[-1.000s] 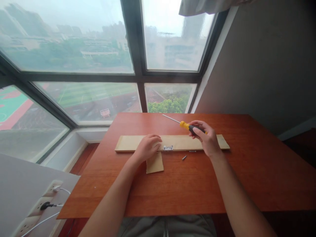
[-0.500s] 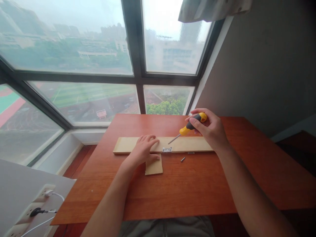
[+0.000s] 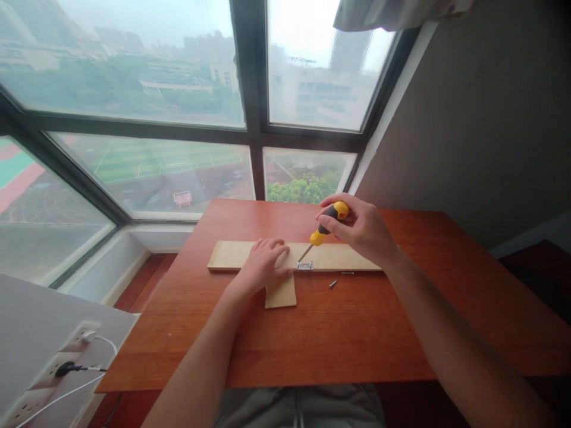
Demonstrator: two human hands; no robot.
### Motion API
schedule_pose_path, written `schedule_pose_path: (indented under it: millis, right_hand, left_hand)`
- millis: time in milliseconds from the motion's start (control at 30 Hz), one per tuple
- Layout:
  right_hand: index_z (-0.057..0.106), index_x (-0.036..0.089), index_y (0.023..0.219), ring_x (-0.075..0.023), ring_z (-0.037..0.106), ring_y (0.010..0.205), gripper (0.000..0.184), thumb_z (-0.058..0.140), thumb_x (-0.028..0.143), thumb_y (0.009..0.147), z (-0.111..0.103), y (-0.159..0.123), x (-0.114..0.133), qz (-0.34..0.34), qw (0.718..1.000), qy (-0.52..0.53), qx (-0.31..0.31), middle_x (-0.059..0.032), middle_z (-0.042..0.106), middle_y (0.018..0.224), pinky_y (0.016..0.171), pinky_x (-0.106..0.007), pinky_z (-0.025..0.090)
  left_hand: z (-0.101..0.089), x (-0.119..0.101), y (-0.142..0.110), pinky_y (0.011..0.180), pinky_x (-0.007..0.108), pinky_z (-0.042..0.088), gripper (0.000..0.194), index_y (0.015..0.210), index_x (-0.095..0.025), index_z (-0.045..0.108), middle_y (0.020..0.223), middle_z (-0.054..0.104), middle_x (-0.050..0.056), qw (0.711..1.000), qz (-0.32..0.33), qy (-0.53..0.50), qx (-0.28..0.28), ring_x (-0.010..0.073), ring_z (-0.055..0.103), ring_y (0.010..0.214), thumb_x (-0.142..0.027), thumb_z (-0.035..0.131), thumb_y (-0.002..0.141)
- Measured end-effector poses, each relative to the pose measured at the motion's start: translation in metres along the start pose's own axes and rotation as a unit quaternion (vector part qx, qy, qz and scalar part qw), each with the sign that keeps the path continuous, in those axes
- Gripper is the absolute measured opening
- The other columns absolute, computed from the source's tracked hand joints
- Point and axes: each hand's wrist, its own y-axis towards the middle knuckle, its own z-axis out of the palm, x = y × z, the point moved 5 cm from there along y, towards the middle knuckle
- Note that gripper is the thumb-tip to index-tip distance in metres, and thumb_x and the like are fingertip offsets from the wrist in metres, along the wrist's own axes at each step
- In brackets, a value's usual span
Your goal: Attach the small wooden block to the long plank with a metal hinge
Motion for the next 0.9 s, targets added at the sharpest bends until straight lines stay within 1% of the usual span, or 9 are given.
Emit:
schedule_pose_path:
  millis: [267, 400, 533, 700, 900]
  right_hand:
    - [0.067, 0.024, 0.102, -0.0179, 0.066, 0.073, 0.028, 0.069, 0.042, 0.081, 0.007, 0.002, -0.003, -0.008, 1.000, -0.015, 0.019, -0.0016, 0.069, 0.085, 0.065, -0.031, 0.055]
    - [0.069, 0.024, 0.102, -0.0181, 0.066, 0.073, 0.029, 0.071, 0.042, 0.079, 0.005, 0.001, -0.002, -0.005, 1.000, -0.019, 0.016, -0.0020, 0.070, 0.085, 0.063, -0.031, 0.055]
    - [0.068, 0.024, 0.102, -0.0179, 0.066, 0.073, 0.027, 0.069, 0.042, 0.081, 0.000, 0.000, -0.001, 0.000, 1.000, -0.014, 0.017, -0.0023, 0.070, 0.089, 0.063, -0.030, 0.055]
    - [0.068, 0.023, 0.104, -0.0184, 0.066, 0.073, 0.030, 0.068, 0.043, 0.082, -0.013, -0.005, -0.002, 0.014, 1.000, -0.023, 0.014, -0.0033, 0.070, 0.089, 0.059, -0.029, 0.056]
    - [0.068, 0.023, 0.100, -0.0184, 0.066, 0.074, 0.027, 0.069, 0.043, 0.081, -0.024, -0.009, -0.003, 0.017, 0.999, -0.029, 0.004, -0.0030, 0.070, 0.088, 0.058, -0.028, 0.056]
  left_hand:
    - [0.001, 0.000, 0.000, 0.104, 0.045, 0.039, 0.038, 0.109, -0.024, 0.064, 0.126, 0.060, 0.010, 1.000, -0.008, -0.010, -0.003, 0.0284, 0.055, 0.117, -0.038, 0.076, 0.075]
    - [0.000, -0.001, 0.001, 0.103, 0.046, 0.039, 0.038, 0.108, -0.024, 0.065, 0.125, 0.060, 0.010, 1.000, -0.015, -0.011, -0.001, 0.0285, 0.055, 0.116, -0.037, 0.077, 0.074]
    - [0.001, -0.001, 0.001, 0.104, 0.046, 0.038, 0.038, 0.108, -0.024, 0.064, 0.126, 0.060, 0.010, 1.000, -0.021, -0.005, 0.003, 0.0286, 0.054, 0.117, -0.037, 0.077, 0.075]
    - [0.002, -0.001, 0.001, 0.103, 0.046, 0.038, 0.038, 0.108, -0.024, 0.064, 0.126, 0.060, 0.010, 1.000, -0.014, -0.004, 0.003, 0.0287, 0.054, 0.116, -0.038, 0.076, 0.075]
    - [0.002, -0.001, 0.001, 0.104, 0.045, 0.038, 0.038, 0.107, -0.024, 0.064, 0.124, 0.060, 0.010, 1.000, -0.008, -0.015, -0.004, 0.0285, 0.055, 0.116, -0.037, 0.077, 0.074]
